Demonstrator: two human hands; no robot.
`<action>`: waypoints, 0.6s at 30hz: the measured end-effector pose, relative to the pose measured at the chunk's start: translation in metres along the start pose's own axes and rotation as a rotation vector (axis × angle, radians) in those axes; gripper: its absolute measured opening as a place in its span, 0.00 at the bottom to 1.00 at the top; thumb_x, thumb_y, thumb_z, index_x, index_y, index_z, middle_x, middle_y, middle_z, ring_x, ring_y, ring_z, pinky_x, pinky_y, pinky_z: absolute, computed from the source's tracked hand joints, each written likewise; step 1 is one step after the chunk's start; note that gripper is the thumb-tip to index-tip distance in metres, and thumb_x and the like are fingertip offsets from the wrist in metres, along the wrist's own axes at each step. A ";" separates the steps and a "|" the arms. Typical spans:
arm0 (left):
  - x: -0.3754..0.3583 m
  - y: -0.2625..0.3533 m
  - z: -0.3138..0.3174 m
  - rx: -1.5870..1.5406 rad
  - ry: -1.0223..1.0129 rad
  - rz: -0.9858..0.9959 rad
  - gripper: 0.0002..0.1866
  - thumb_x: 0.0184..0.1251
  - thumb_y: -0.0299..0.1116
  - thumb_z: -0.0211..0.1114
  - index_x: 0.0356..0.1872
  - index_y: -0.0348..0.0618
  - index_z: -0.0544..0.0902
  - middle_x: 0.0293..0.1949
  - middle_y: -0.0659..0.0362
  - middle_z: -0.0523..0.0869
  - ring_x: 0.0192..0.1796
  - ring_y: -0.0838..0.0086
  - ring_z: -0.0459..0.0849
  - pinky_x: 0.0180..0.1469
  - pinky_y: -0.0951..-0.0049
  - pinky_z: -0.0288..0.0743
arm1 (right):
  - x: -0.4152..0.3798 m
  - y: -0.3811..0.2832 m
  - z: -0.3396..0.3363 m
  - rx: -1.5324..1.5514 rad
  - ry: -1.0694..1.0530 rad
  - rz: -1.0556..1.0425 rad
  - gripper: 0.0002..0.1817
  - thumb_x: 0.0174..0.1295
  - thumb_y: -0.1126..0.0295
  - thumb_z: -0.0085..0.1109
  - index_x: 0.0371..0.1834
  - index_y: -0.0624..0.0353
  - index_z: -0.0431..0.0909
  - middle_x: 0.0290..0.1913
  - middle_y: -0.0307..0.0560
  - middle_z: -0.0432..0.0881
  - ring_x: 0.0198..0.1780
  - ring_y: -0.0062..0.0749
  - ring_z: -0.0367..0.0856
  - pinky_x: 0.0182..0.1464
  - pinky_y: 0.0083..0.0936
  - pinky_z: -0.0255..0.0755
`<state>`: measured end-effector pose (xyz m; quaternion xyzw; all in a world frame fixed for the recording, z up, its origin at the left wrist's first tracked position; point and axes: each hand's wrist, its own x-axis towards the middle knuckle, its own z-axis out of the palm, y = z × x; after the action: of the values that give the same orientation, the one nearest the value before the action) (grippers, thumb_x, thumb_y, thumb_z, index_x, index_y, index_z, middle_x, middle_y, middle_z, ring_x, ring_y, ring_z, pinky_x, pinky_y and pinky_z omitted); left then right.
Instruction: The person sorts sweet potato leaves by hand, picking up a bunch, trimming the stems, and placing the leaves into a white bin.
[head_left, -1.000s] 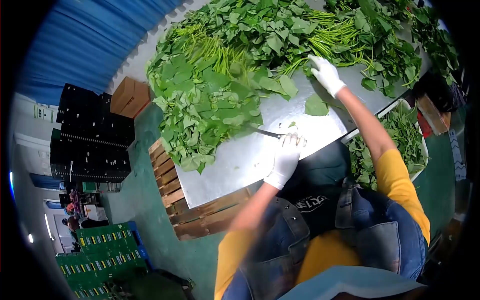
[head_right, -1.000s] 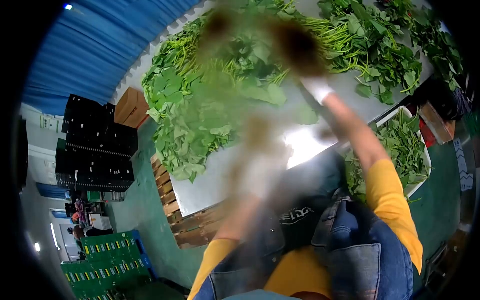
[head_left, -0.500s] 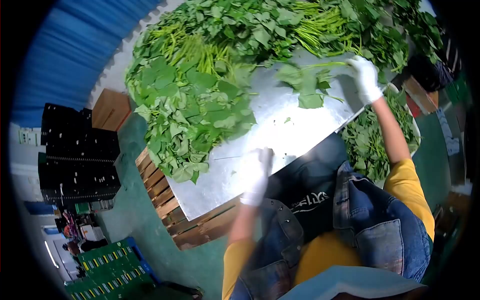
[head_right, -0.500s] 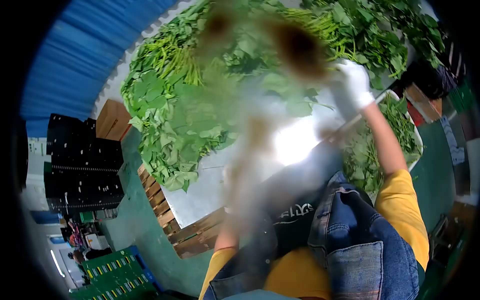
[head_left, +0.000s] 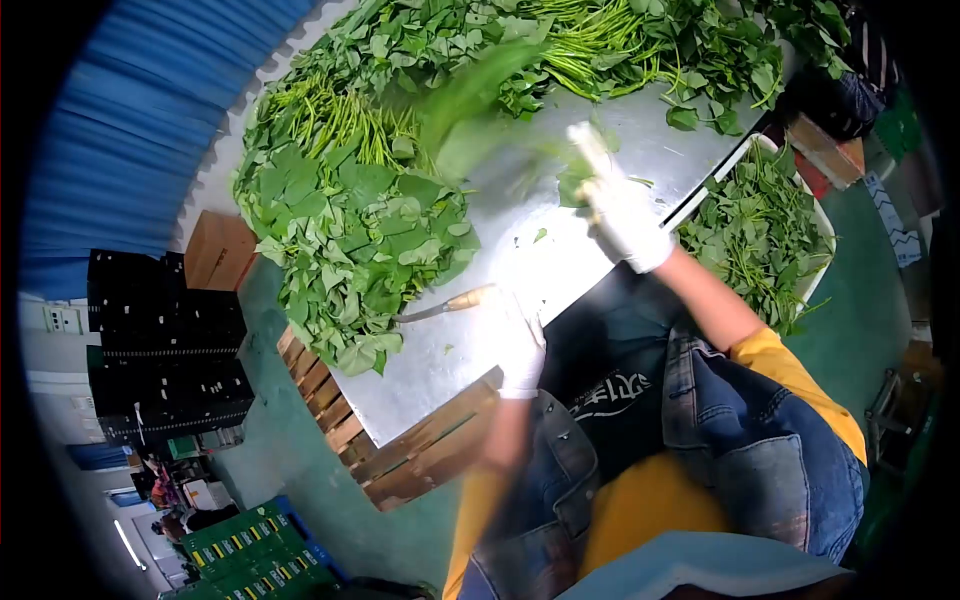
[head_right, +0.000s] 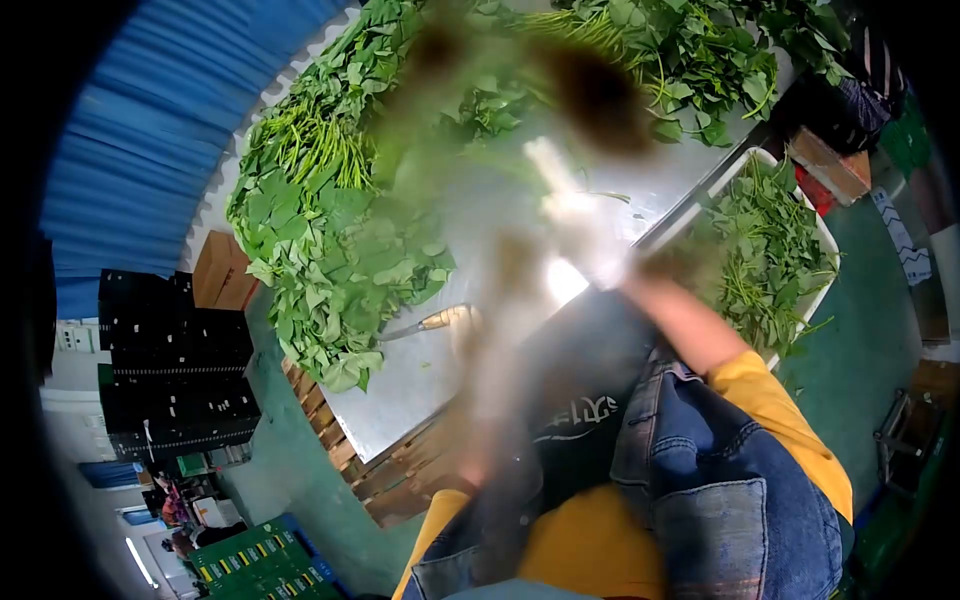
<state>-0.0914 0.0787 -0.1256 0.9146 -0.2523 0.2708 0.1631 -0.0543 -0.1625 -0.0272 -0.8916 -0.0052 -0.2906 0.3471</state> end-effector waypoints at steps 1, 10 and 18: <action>-0.002 0.001 -0.002 -0.002 -0.067 -0.003 0.35 0.50 0.31 0.67 0.60 0.27 0.65 0.58 0.36 0.69 0.60 0.41 0.68 0.63 0.50 0.61 | -0.001 -0.003 0.029 -0.051 -0.117 -0.058 0.31 0.59 0.80 0.41 0.70 0.56 0.55 0.44 0.53 0.82 0.29 0.35 0.80 0.31 0.27 0.76; -0.010 -0.011 0.009 -0.009 -0.262 0.008 0.29 0.60 0.34 0.60 0.59 0.27 0.66 0.57 0.36 0.69 0.60 0.41 0.67 0.65 0.51 0.58 | -0.037 0.116 -0.051 -0.781 -0.403 0.340 0.20 0.58 0.73 0.46 0.55 0.51 0.75 0.25 0.53 0.80 0.28 0.46 0.81 0.30 0.38 0.74; 0.035 0.013 -0.036 -0.325 -0.171 -0.083 0.22 0.57 0.31 0.61 0.52 0.29 0.72 0.51 0.39 0.74 0.53 0.43 0.73 0.59 0.52 0.65 | -0.262 0.160 -0.359 -0.516 0.371 1.088 0.21 0.66 0.70 0.46 0.63 0.49 0.69 0.32 0.50 0.83 0.19 0.27 0.73 0.23 0.24 0.67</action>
<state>-0.0876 0.0709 -0.0741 0.9056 -0.2677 0.1407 0.2975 -0.4226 -0.4569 -0.0504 -0.7565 0.5797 -0.2140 0.2143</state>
